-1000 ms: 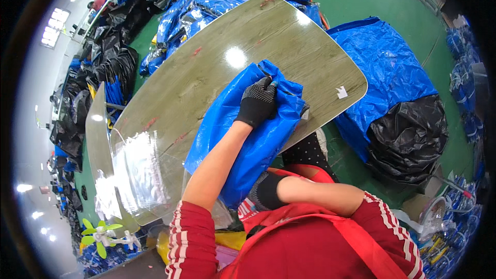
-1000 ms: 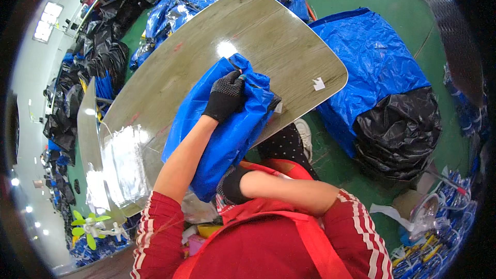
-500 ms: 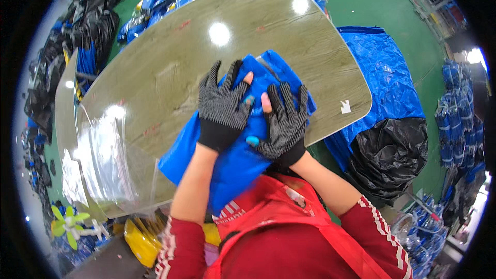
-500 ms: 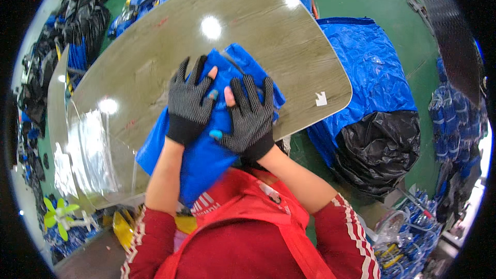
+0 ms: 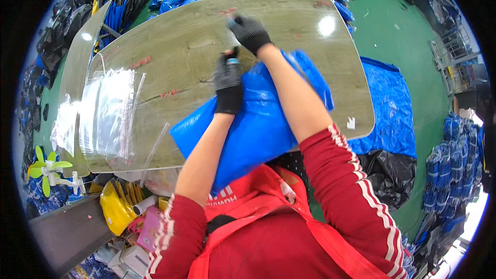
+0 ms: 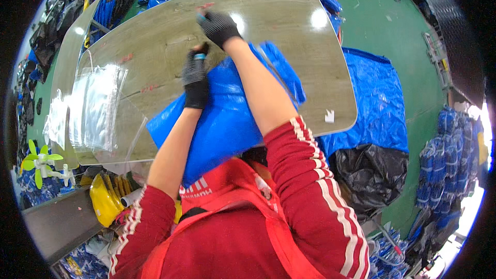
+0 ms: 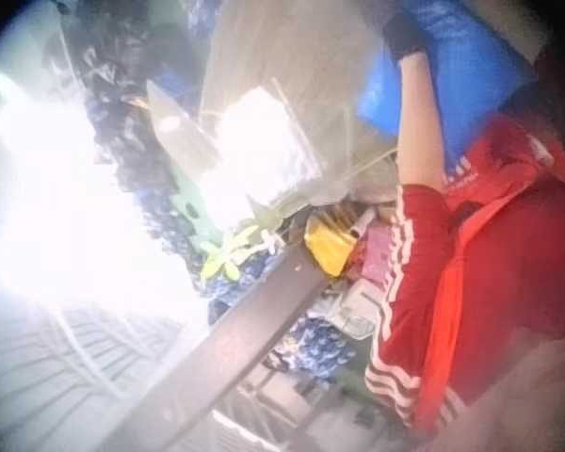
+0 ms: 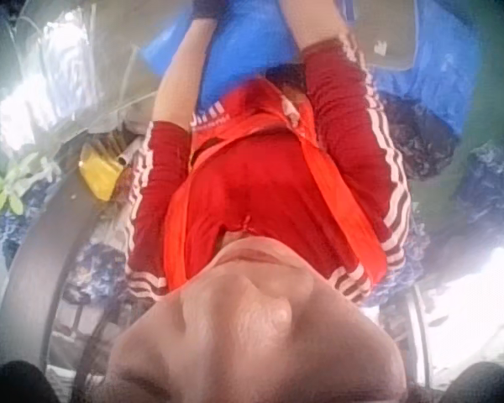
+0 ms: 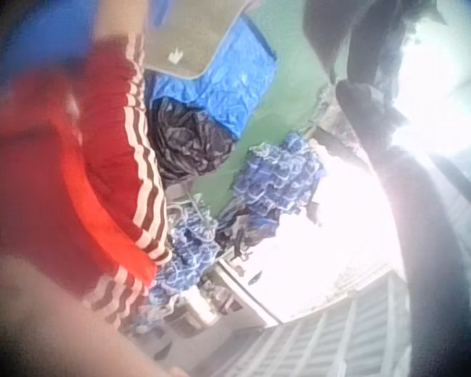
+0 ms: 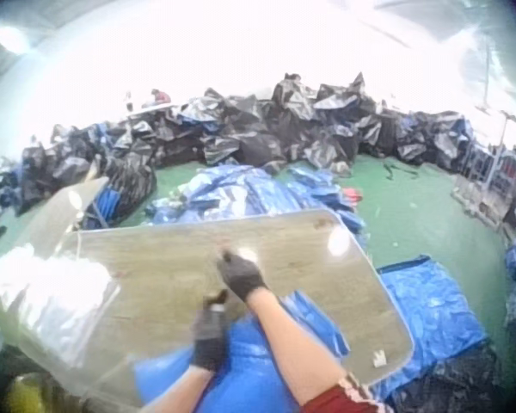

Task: The person folds a blue and black tarp, places it into a clear plastic bag, and seals the bag with a twist tie. The process is repeated for multiple tarps on a workbench in a warehouse.

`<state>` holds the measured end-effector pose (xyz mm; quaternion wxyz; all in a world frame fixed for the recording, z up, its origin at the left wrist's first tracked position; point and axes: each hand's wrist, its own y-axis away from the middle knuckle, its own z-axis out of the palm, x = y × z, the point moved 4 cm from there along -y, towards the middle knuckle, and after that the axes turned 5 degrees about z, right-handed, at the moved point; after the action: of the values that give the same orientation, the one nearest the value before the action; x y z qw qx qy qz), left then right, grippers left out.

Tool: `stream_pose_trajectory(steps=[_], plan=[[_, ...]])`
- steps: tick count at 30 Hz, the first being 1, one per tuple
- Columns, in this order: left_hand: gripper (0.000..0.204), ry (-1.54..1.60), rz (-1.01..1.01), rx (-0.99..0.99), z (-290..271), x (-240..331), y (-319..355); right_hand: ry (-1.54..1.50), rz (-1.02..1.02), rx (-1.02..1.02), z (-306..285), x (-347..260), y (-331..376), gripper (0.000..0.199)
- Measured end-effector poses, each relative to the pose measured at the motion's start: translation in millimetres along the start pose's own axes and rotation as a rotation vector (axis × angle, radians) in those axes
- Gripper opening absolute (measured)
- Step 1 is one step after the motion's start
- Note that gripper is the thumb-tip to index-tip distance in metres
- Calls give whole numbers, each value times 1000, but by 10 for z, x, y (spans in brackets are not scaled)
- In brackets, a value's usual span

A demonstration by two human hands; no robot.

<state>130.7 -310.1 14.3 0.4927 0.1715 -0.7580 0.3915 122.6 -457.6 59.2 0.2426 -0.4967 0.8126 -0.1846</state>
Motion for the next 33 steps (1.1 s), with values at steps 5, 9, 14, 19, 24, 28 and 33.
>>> stream_pose_trajectory(steps=[5, 9, 14, 19, 24, 28, 33], plan=[[34, 1082, -340, 85, -170, -255, -109, -1887, 828, -94, 535, 755, 517, 35], [34, 405, -225, -272, -63, -116, -46, -2138, 931, -36, 460, 802, 459, 32], [40, -349, 464, -631, 204, 144, 7, -1331, 707, 177, -341, 425, 511, 34], [42, -359, 262, -834, 242, 26, 87, -362, -282, -349, -1319, -684, 2022, 57], [49, -154, 215, -1033, 226, 88, 274, 16, -11, -131, -1534, -562, 2879, 30], [59, 18, 100, -1040, -115, 219, 407, -146, 11, -84, -2020, -116, 2688, 25], [74, 879, -58, -424, -719, 589, 1148, -987, 735, 71, -2231, 30, 2499, 35]])
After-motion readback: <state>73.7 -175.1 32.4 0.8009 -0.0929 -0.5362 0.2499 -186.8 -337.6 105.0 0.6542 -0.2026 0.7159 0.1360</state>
